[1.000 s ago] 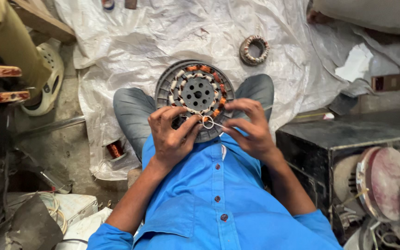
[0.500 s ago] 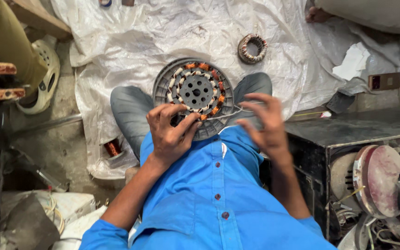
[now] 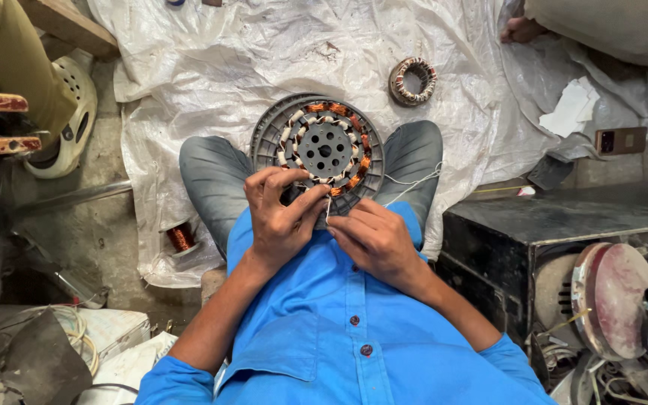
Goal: The person sits cross-legged on the floor and uses a white string to tie and secure copper windings on a motor stator. They repeatedly wrap the string around the windings and pull it tight to hold them in place.
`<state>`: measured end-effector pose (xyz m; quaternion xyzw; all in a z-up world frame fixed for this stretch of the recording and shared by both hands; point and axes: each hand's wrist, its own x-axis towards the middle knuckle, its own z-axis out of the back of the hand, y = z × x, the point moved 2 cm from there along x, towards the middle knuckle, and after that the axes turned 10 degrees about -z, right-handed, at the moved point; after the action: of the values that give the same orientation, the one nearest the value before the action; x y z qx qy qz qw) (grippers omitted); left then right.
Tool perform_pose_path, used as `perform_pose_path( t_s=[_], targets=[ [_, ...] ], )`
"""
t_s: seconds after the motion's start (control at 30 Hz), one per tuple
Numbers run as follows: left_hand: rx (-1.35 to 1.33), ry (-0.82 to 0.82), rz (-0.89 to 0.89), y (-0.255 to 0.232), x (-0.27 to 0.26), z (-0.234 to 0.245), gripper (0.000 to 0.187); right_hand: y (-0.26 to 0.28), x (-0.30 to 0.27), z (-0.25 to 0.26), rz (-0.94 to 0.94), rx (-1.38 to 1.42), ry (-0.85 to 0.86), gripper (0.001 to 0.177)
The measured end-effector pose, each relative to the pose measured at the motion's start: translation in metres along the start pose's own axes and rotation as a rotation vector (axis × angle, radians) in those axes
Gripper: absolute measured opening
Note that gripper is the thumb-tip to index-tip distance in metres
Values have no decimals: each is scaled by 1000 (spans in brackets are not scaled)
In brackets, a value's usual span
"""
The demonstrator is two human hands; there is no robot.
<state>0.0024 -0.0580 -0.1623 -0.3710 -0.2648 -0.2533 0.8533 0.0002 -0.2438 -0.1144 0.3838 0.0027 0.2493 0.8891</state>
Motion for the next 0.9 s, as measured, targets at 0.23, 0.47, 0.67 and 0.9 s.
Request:
perform_pose_path(
  t_s=[0.23,0.47,0.67,0.9],
  targets=[
    [-41,-32,-41,6,4,-1,29,-15,7,-19,16,97,-96,16],
    [-94,11,-124,18,11,7,29,-16,0,-25,19,153,-64,16],
    [-127,21,-154,27,17,8,29,-14,5,-26,26,175,-88,15],
    [-105,30,-115,23,15,8,30,-9,5,-24,17,183,-73,16]
  ],
)
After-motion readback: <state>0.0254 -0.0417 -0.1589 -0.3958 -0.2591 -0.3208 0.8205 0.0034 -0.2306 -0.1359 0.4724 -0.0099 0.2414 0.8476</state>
